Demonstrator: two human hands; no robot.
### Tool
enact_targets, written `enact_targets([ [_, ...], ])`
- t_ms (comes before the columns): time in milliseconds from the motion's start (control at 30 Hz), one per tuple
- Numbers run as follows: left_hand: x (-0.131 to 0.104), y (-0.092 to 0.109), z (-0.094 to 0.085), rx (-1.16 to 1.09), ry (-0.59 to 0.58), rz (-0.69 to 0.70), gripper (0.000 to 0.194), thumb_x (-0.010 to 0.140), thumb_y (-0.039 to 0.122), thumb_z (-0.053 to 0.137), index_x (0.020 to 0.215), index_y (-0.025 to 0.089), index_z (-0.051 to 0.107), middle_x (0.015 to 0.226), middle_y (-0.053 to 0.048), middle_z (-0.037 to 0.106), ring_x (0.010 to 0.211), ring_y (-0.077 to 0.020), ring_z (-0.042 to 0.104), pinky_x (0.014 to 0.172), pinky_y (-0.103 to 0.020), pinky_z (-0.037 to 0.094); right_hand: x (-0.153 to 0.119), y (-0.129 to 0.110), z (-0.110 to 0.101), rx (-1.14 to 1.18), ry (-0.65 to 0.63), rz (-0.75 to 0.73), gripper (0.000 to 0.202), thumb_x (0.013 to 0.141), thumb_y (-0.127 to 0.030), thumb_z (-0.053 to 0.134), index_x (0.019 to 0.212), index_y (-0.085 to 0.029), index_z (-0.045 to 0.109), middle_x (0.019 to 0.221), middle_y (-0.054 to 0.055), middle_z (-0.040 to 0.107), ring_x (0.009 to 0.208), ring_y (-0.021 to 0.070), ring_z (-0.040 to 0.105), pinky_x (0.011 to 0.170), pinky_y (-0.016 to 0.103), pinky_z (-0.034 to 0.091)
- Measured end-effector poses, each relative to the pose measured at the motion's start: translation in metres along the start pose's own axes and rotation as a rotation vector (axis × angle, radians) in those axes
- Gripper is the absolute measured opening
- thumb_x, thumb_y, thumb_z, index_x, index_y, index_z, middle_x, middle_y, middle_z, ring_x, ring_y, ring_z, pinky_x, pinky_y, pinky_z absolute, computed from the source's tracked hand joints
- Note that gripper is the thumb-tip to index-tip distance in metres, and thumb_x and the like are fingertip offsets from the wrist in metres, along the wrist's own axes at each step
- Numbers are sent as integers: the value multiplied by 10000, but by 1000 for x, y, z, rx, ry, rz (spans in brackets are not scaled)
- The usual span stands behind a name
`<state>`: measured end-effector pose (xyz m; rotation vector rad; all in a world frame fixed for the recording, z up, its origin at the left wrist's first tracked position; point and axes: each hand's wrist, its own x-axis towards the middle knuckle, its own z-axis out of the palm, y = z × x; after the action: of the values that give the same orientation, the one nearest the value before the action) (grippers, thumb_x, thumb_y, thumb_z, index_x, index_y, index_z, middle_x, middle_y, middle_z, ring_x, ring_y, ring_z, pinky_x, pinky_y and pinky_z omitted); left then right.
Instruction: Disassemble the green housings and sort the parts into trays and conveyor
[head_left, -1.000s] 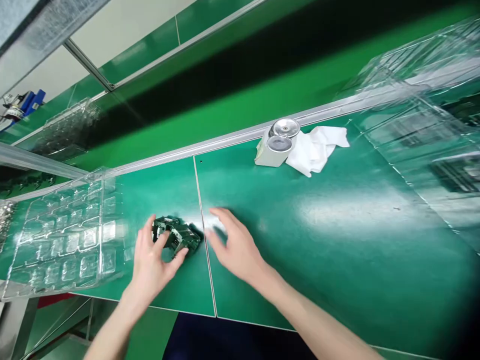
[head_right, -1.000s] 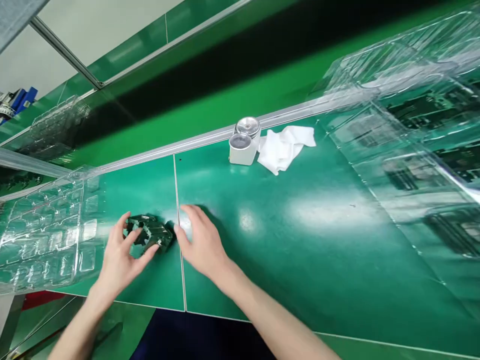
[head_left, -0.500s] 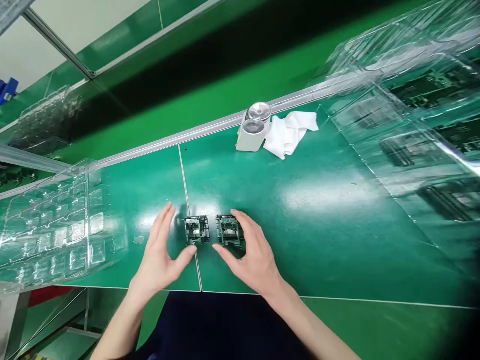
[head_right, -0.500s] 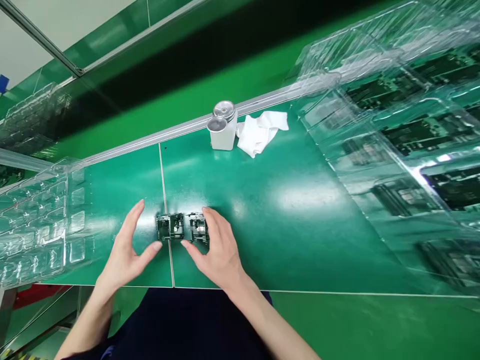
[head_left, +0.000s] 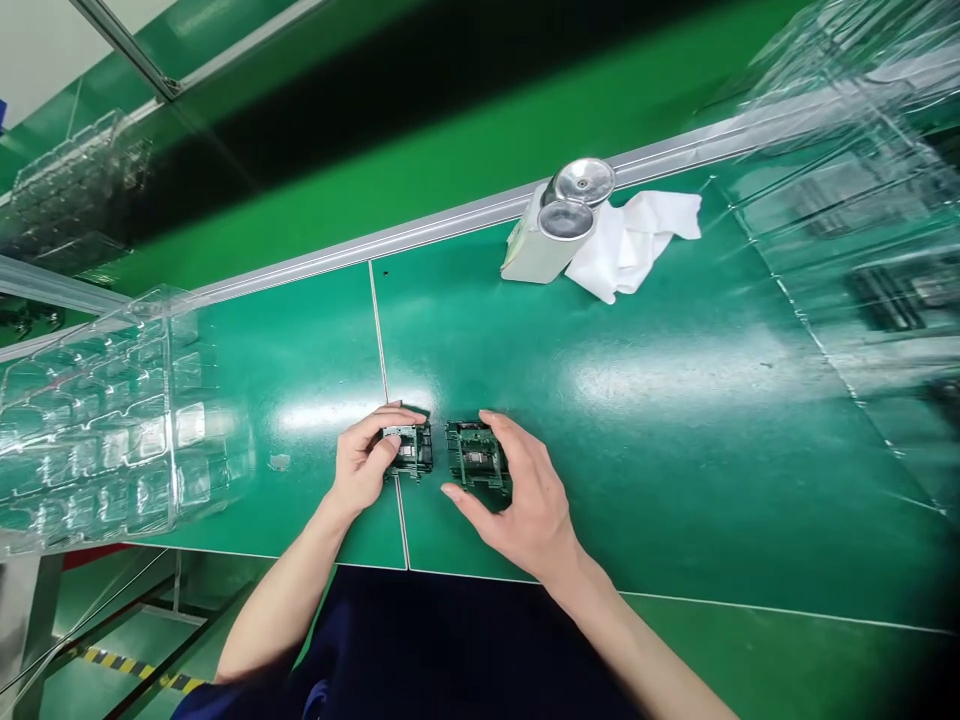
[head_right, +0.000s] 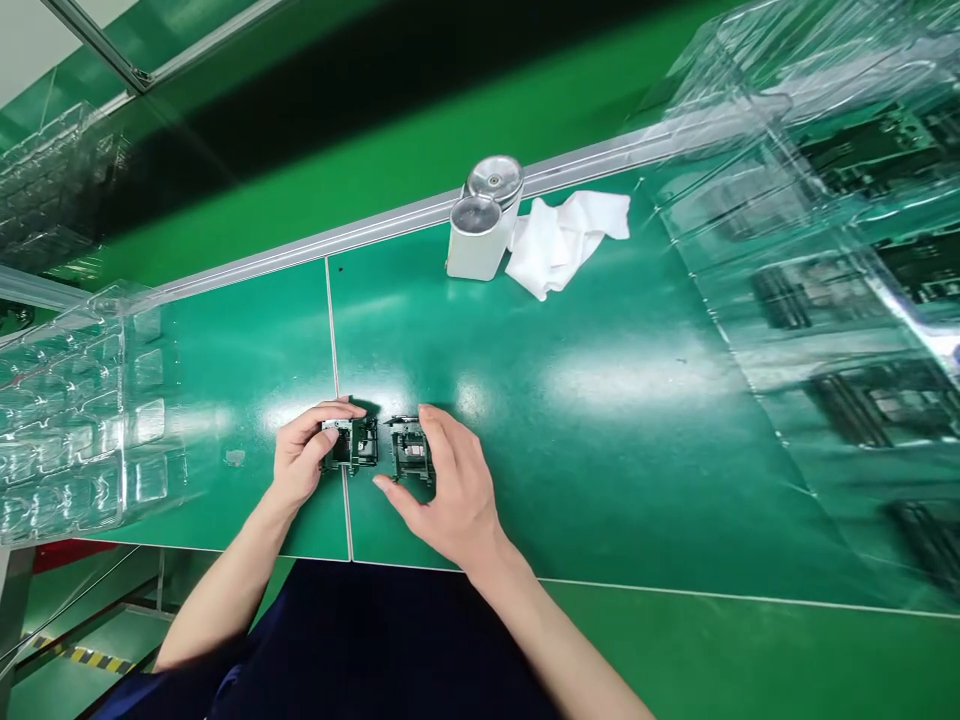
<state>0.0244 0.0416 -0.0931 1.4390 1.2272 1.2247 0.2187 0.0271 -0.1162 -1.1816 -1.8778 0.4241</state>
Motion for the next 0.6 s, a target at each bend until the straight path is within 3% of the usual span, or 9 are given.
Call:
enact_targets([
  [233, 0, -6, 0, -7, 9, 94, 188, 898, 269, 562, 956, 227, 736, 930, -45, 766, 943, -211, 705, 987, -452, 498, 1, 1, 4, -14, -1, -38, 839, 861, -465, 642, 1521, -161, 222, 1244, 217, 596, 1130, 345, 600, 844, 534, 563],
  [400, 1, -5, 1, -1, -21, 130, 192, 891, 234, 563, 962, 223, 741, 932, -48, 766, 917, -204, 710, 990, -454, 495, -1, -1, 3, -19, -55, -59, 938, 848, -518, 637, 1547, -156, 127, 1271, 220, 587, 1152, 354, 589, 910, 592, 520],
  [600, 1, -2, -2, -11, -71, 84, 195, 897, 243, 555, 978, 224, 732, 953, -50, 763, 953, -203, 700, 1004, -448, 479, -5, -5, -3, 49, -84, 10, 867, 893, -357, 593, 1555, -191, 58, 1362, 197, 535, 1218, 335, 559, 996, 629, 460],
])
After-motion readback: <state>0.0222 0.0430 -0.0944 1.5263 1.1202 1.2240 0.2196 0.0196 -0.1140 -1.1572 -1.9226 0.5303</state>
